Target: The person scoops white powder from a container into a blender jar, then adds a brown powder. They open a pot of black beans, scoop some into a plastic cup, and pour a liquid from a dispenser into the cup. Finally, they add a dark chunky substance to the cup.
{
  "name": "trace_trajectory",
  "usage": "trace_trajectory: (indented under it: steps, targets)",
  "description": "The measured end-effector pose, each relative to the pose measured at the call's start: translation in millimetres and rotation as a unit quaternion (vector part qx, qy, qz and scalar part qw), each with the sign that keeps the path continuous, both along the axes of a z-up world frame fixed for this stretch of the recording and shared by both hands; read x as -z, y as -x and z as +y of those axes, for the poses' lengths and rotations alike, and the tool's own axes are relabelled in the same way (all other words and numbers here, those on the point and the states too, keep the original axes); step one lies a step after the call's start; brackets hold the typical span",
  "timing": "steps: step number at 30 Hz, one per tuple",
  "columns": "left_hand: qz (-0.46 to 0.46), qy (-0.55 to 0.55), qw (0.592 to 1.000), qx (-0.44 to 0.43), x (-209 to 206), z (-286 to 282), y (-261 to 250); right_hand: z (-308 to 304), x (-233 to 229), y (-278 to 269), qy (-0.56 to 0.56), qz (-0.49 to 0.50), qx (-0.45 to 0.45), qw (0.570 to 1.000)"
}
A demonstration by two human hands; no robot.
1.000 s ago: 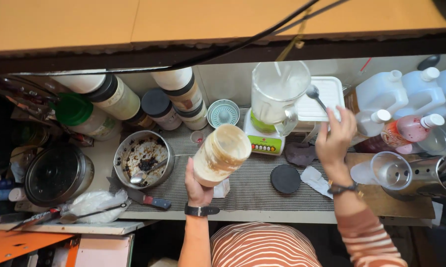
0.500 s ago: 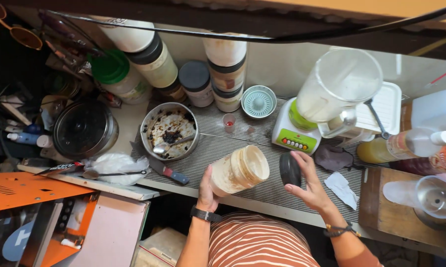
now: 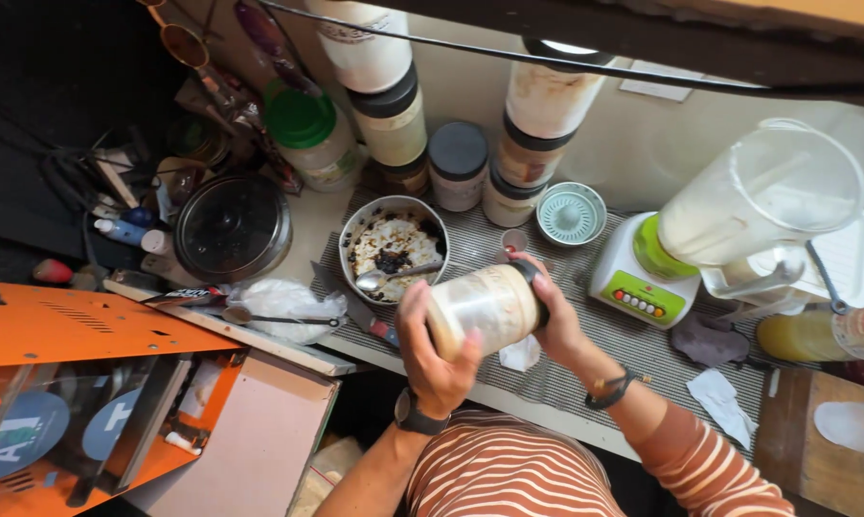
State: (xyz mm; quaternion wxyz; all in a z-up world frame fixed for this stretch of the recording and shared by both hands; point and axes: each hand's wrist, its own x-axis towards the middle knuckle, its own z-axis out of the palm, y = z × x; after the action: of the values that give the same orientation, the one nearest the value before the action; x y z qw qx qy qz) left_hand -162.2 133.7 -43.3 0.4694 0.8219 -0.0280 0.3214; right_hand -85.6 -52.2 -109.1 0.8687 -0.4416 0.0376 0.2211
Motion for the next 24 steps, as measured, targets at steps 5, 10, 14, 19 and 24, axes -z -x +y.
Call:
trace_trajectory:
  steps: [5, 10, 14, 19, 24]
  targets:
    - [-0.128, -0.118, 0.978, 0.116, 32, 33, -4, -8, -45, -46, 0.085, -0.022, -0.108, 0.990]
    - [0.247, 0.342, 0.838, 0.347, 51, 61, -35, -13, -94, -58, 0.238, -0.340, -0.146, 0.898]
    - [0.327, 0.253, 0.803, 0.430, 21, 54, -49, 1, -120, -57, 0.380, -0.534, -0.213, 0.724]
    - [0.030, -0.157, 0.986, 0.050, 46, 19, -55, 29, -115, -40, 0.630, -0.367, -0.112, 0.675]
    - [-0.075, -0.204, 0.975, 0.041, 37, 26, -93, 9, -91, -46, 0.594, -0.353, 0.010, 0.723]
